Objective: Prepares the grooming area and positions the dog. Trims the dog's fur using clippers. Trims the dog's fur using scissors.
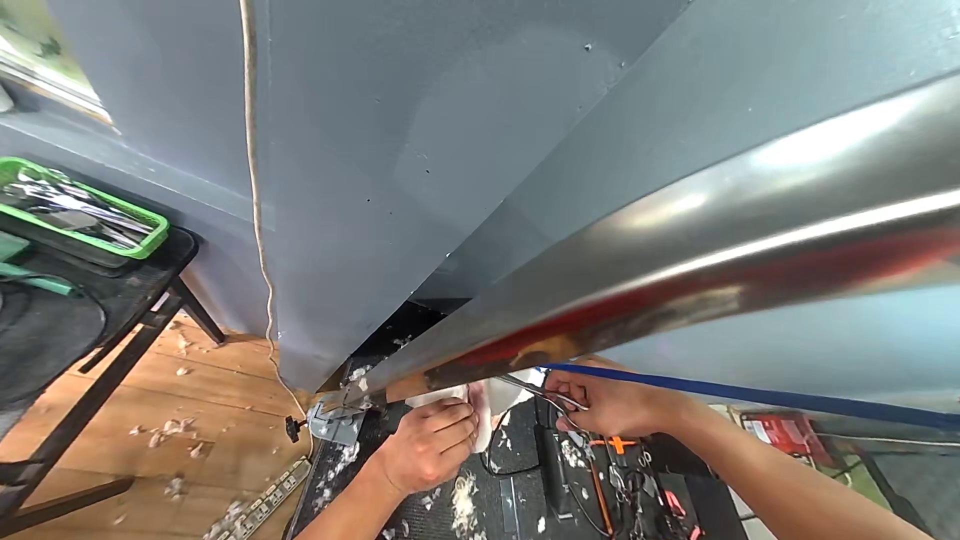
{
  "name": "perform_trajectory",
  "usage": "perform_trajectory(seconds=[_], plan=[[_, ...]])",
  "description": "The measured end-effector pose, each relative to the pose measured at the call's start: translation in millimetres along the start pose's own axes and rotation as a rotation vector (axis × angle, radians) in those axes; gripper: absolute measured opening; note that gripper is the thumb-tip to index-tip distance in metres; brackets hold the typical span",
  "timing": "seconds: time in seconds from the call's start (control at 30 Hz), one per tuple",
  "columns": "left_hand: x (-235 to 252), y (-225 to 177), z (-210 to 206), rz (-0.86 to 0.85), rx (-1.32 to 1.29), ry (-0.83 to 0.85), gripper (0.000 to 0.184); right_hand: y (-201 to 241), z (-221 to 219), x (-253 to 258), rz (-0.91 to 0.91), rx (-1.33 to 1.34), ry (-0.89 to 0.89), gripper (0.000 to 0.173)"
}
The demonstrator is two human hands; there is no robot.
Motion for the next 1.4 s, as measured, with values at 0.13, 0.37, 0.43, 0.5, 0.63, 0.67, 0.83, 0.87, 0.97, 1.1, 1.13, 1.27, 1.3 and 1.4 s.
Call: perform_trajectory(seconds=[0.13, 0.37, 0.43, 0.5, 0.63, 0.67, 0.83, 0.87, 0.97, 1.1, 1.13, 1.27, 1.3, 1.4], plan=[[-0.9, -0.9, 0.1, 0.012, -0.017, -0.009, 0.014, -3.3, 0.0, -0.2, 0.009, -0.038, -0.032, 0.028], [-1.4, -0.7, -0.2, 0.009, -0.02, -0.015, 0.015, -7.3, -1.6, -1.4, 0.029, 0.095, -0.03, 0.033], [-1.3, -1.2, 0.0, 0.01, -0.016, -0.011, 0.014, -8.9, -3.3, -1.1, 0.029, 0.1, -0.019, 0.035], [-1.9, -0.9, -0.9, 0.009, -0.016, -0.01, 0.014, -12.0, -6.6, 0.8, 0.035, 0.086, -0.018, 0.035], [-1.5, -1.5, -1.0, 0.009, -0.025, -0.009, 0.014, -11.5, -7.2, 3.0, 0.024, 0.046, -0.002, 0.034], [-1.9, -1.8, -0.9, 0.013, -0.028, -0.009, 0.013, -11.8, -7.0, 3.5, 0.025, 0.039, -0.005, 0.034], [-2.2, -1.6, -0.5, 0.015, -0.022, -0.002, 0.014, -14.2, -6.8, 2.6, 0.039, 0.059, -0.015, 0.031], [-2.1, -1.5, -0.4, 0.015, -0.023, -0.004, 0.014, -15.4, -7.3, 2.8, 0.042, 0.065, -0.021, 0.03], [-2.1, -1.2, -0.7, 0.011, -0.02, -0.004, 0.014, -21.1, -9.3, 4.0, 0.05, 0.095, -0.037, 0.029], [-2.1, -1.0, -0.4, 0.013, -0.026, 0.0, 0.014, -23.5, -9.8, 6.0, 0.118, 0.179, -0.066, 0.033], [-2.2, -1.2, -0.3, 0.013, -0.031, 0.002, 0.014, -22.2, -9.5, 6.4, 0.122, 0.164, -0.059, 0.034], [-1.5, -1.6, -0.4, 0.011, -0.021, 0.008, 0.014, -18.3, -6.6, 8.8, 0.093, 0.07, -0.036, 0.032], [-1.4, -1.7, 0.0, 0.009, -0.022, 0.008, 0.014, -19.3, -6.4, 9.9, 0.092, 0.053, -0.039, 0.031], [-1.7, -1.9, 0.6, 0.007, -0.023, -0.002, 0.014, -21.1, -6.0, 11.0, 0.103, 0.036, -0.053, 0.027]])
Point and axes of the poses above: each hand's wrist, its own x-axis towards the middle knuckle, its own z-axis out of the back of the hand, y = z × x, the point moved 3 cm from there along x, towards the middle knuckle, and after that the axes turned 9 degrees about -x, right-handed, at the moved point
